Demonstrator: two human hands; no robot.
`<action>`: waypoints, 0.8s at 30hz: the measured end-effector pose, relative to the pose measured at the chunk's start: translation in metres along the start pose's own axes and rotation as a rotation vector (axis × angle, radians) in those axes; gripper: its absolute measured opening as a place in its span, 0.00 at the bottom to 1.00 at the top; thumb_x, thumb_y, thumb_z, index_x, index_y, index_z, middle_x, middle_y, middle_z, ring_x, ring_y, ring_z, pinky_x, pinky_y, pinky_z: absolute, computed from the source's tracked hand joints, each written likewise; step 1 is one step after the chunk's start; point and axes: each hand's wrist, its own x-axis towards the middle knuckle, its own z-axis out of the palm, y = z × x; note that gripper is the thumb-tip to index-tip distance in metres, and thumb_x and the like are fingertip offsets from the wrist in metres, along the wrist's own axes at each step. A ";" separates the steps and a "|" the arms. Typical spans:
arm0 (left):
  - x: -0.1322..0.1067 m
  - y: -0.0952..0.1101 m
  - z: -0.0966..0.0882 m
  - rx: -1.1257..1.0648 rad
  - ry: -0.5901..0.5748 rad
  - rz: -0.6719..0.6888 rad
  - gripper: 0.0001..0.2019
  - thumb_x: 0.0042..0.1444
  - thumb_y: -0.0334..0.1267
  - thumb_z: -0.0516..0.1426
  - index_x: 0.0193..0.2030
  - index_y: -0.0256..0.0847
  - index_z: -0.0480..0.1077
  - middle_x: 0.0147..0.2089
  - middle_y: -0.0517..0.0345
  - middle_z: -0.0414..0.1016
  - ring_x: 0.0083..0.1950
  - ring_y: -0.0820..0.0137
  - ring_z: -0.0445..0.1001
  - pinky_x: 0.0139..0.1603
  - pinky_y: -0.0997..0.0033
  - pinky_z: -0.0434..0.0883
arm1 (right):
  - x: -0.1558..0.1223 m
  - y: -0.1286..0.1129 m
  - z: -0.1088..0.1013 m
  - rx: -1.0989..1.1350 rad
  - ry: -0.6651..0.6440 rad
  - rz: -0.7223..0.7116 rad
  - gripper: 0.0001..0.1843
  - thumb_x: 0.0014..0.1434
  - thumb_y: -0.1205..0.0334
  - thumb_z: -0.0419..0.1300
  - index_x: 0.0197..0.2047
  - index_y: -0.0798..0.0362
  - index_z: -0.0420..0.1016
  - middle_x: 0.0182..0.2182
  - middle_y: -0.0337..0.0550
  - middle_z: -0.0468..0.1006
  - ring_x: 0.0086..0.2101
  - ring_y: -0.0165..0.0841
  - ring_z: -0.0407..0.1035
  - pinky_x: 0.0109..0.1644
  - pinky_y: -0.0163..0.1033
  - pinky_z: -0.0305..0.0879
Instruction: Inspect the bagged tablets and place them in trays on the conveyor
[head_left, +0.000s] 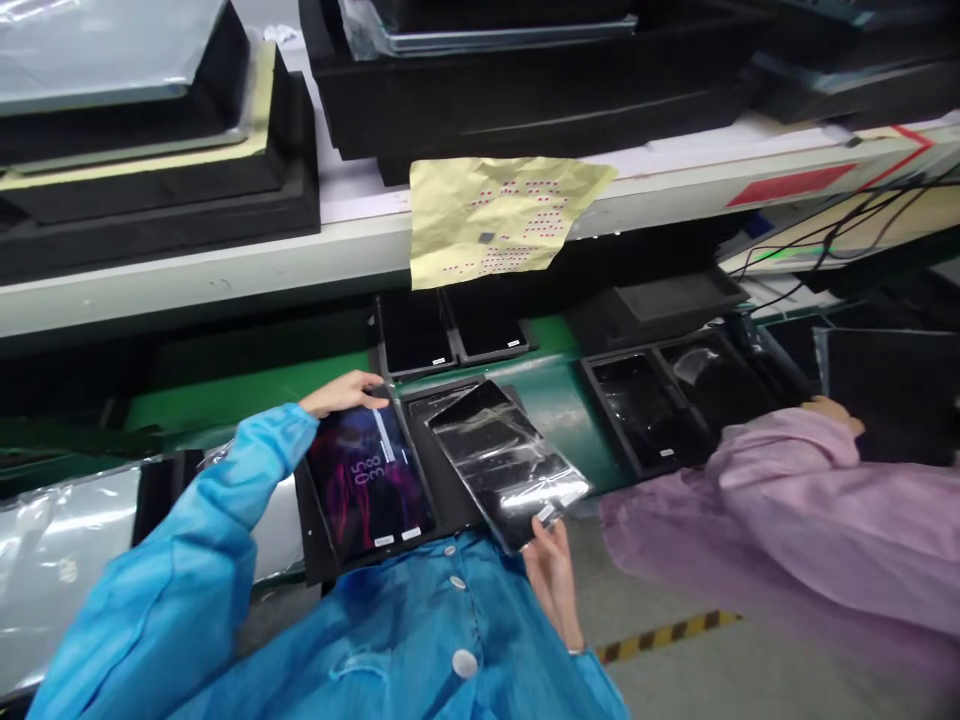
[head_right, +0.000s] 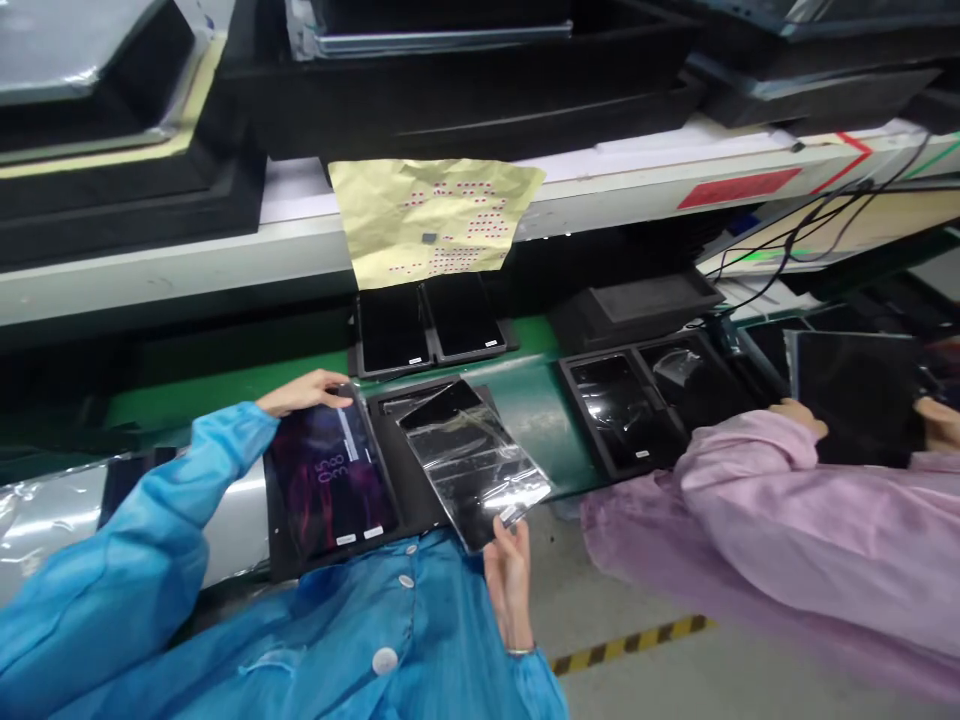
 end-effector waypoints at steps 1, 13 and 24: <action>0.013 -0.005 0.013 0.020 -0.020 -0.005 0.18 0.36 0.49 0.72 0.30 0.37 0.81 0.31 0.54 0.79 0.35 0.58 0.75 0.38 0.67 0.71 | -0.002 0.010 0.003 -0.040 -0.017 0.020 0.27 0.42 0.43 0.71 0.37 0.44 0.63 0.37 0.36 0.80 0.40 0.38 0.78 0.38 0.40 0.77; -0.088 -0.109 0.068 0.497 0.829 -0.229 0.31 0.65 0.57 0.51 0.62 0.31 0.68 0.62 0.29 0.64 0.68 0.38 0.60 0.68 0.40 0.57 | 0.058 -0.052 -0.063 -0.774 0.116 -0.149 0.32 0.49 0.31 0.58 0.43 0.49 0.76 0.46 0.62 0.80 0.52 0.59 0.73 0.59 0.59 0.65; -0.164 -0.185 0.135 0.237 0.826 -0.663 0.41 0.60 0.66 0.43 0.51 0.25 0.74 0.46 0.23 0.73 0.58 0.29 0.70 0.58 0.30 0.66 | 0.135 -0.038 0.006 -0.882 -0.200 -0.251 0.31 0.58 0.47 0.69 0.60 0.52 0.72 0.47 0.48 0.81 0.48 0.43 0.76 0.56 0.51 0.70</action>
